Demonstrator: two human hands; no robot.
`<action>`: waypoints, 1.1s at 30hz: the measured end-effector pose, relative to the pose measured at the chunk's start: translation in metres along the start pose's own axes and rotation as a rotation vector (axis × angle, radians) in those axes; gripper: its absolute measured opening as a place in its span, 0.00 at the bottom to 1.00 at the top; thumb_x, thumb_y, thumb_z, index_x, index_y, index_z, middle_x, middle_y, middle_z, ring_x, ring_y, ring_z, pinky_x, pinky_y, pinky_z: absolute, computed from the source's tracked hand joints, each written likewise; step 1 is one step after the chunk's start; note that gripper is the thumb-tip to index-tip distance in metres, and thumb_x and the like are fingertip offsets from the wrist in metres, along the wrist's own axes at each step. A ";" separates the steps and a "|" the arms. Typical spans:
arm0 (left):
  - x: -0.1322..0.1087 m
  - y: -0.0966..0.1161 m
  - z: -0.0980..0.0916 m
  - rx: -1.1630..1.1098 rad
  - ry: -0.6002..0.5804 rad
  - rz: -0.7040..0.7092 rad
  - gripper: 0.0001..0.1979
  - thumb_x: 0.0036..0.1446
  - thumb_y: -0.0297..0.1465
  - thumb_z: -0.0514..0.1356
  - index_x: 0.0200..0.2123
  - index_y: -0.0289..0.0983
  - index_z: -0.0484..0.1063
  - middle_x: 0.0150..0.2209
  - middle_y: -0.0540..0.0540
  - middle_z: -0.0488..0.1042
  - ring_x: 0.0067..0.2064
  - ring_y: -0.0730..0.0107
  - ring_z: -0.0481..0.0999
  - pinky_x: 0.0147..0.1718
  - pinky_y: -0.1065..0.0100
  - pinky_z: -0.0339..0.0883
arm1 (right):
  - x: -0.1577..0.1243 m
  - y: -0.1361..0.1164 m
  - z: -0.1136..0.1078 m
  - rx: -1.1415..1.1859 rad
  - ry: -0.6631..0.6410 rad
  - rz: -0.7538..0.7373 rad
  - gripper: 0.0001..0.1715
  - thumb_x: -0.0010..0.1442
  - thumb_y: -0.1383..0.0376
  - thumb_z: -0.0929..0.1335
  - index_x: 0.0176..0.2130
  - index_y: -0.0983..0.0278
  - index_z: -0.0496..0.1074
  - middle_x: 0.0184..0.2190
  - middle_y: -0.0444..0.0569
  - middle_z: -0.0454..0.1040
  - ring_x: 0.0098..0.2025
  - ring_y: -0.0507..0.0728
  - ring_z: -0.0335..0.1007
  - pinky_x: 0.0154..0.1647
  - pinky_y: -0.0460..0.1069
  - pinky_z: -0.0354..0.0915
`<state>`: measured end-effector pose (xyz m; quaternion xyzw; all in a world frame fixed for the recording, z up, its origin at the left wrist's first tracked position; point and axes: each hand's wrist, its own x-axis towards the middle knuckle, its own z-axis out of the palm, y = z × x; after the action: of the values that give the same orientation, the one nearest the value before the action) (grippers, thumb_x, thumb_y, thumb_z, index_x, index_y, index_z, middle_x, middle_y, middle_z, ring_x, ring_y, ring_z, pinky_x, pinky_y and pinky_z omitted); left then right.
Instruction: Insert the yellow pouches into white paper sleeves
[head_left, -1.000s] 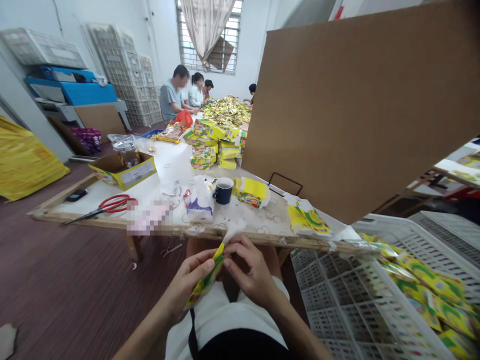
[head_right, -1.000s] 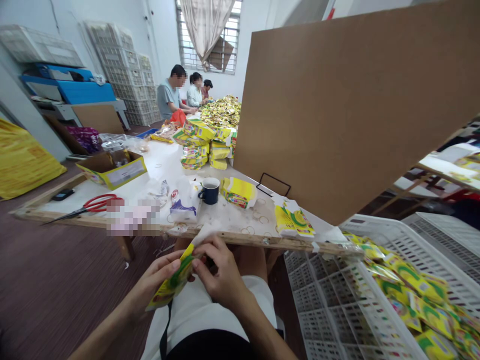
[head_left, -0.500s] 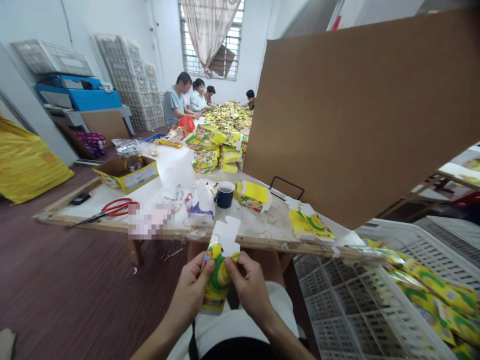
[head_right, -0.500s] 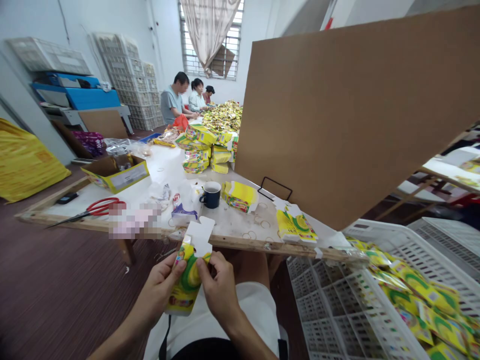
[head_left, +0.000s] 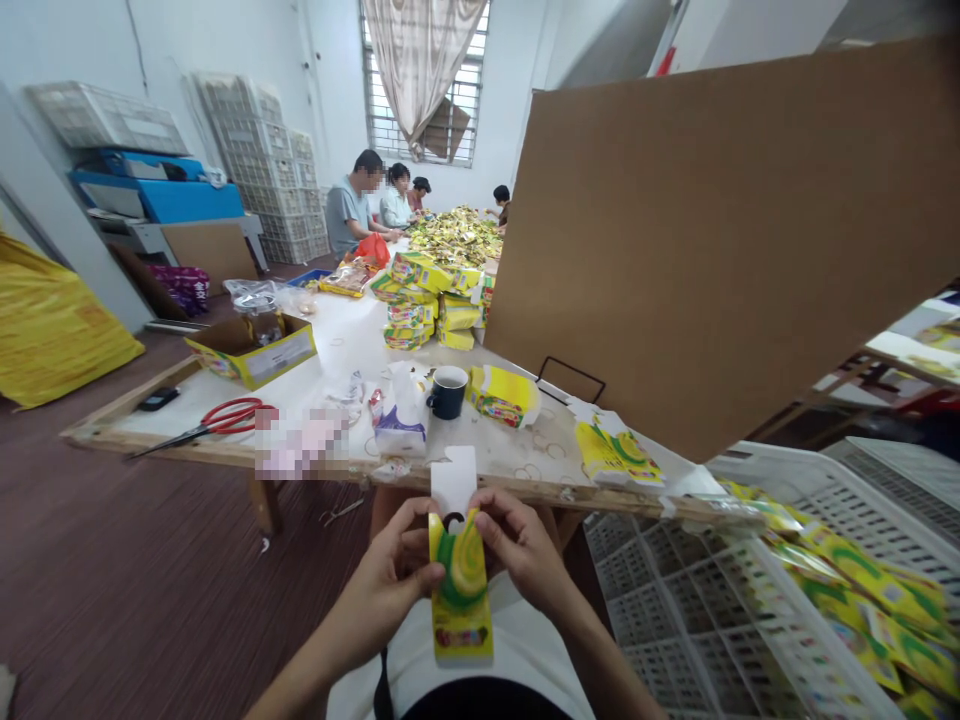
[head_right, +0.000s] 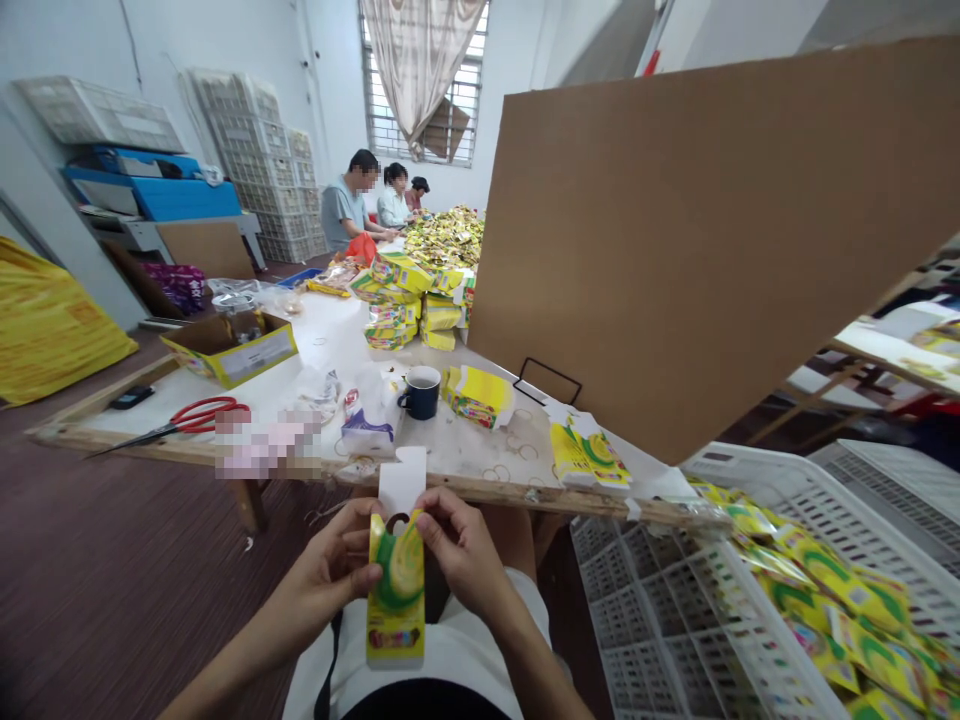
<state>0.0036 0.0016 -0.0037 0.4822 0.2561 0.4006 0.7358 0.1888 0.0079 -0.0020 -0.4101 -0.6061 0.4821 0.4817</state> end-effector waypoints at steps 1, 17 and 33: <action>0.000 -0.001 0.000 -0.014 -0.023 -0.003 0.16 0.52 0.29 0.65 0.42 0.41 0.62 0.36 0.46 0.77 0.36 0.66 0.77 0.35 0.69 0.67 | 0.001 -0.001 -0.001 -0.041 -0.004 -0.010 0.15 0.62 0.55 0.66 0.31 0.63 0.69 0.25 0.43 0.67 0.27 0.53 0.63 0.28 0.45 0.59; 0.001 -0.001 0.000 0.220 0.209 0.002 0.25 0.54 0.29 0.62 0.55 0.38 0.64 0.44 0.40 0.77 0.44 0.57 0.77 0.43 0.61 0.69 | 0.003 -0.003 -0.002 -0.158 -0.027 0.053 0.19 0.58 0.61 0.69 0.49 0.62 0.72 0.34 0.48 0.77 0.35 0.58 0.72 0.34 0.50 0.66; 0.004 -0.011 -0.005 0.227 0.214 0.032 0.23 0.49 0.31 0.66 0.50 0.40 0.66 0.35 0.47 0.78 0.35 0.64 0.78 0.35 0.67 0.70 | 0.001 0.001 0.012 -0.217 0.083 0.007 0.13 0.62 0.59 0.66 0.43 0.59 0.76 0.41 0.49 0.78 0.42 0.62 0.74 0.42 0.53 0.69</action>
<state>0.0056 0.0048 -0.0160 0.5208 0.3690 0.4298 0.6386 0.1773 0.0070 -0.0038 -0.4818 -0.6327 0.3978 0.4574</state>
